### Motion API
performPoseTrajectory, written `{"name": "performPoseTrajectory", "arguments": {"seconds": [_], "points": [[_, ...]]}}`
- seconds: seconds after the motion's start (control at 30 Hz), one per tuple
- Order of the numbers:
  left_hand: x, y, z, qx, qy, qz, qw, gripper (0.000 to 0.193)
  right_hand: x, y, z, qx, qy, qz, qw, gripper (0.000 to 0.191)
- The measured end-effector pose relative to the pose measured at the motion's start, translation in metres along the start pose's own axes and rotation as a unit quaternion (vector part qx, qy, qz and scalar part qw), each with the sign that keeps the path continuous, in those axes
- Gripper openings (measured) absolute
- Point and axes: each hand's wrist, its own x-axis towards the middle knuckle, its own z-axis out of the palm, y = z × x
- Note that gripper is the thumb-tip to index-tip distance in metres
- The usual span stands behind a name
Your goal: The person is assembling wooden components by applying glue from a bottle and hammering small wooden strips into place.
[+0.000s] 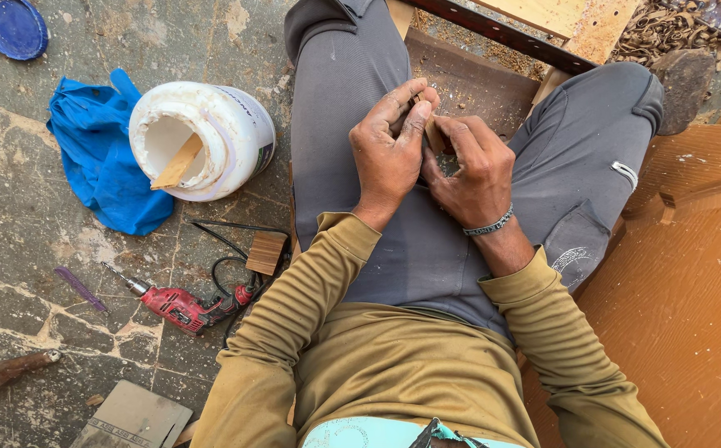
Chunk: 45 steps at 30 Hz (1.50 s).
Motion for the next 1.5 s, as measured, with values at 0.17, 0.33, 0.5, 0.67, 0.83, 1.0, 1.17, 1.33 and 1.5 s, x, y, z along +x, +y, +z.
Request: {"name": "performPoseTrajectory", "arguments": {"seconds": [0.17,0.33,0.5,0.67,0.83,1.0,1.17,1.33,1.5], "points": [[-0.001,0.003,0.001,0.021,0.001,0.007,1.0,0.028,-0.001,0.002,0.0,0.019,0.002,0.023,1.0,0.034],[-0.005,0.007,0.0,0.059,-0.003,0.057,0.997,0.03,-0.004,0.009,0.002,0.072,-0.005,0.06,0.996,0.032],[-0.004,0.009,0.0,0.064,-0.027,0.098,0.993,0.033,-0.007,0.02,0.0,0.112,-0.005,0.083,0.99,0.032],[0.0,0.005,-0.004,-0.008,-0.118,0.083,0.989,0.035,-0.006,0.031,-0.01,0.297,-0.047,0.178,0.937,0.029],[0.0,0.002,-0.007,-0.077,-0.129,0.067,0.986,0.033,-0.005,0.032,-0.016,0.341,-0.065,0.189,0.918,0.033],[0.0,0.002,-0.008,-0.122,-0.137,0.048,0.982,0.035,-0.004,0.031,-0.023,0.34,-0.095,0.183,0.918,0.032],[-0.001,0.003,-0.009,-0.093,-0.151,0.049,0.983,0.033,-0.004,0.031,-0.025,0.326,-0.098,0.191,0.921,0.03],[-0.002,0.002,-0.009,-0.094,-0.158,0.059,0.981,0.031,-0.003,0.032,-0.027,0.298,-0.099,0.166,0.935,0.032],[-0.002,0.0,-0.009,-0.076,-0.161,0.051,0.983,0.032,-0.002,0.033,-0.028,0.302,-0.097,0.174,0.932,0.032]]}}
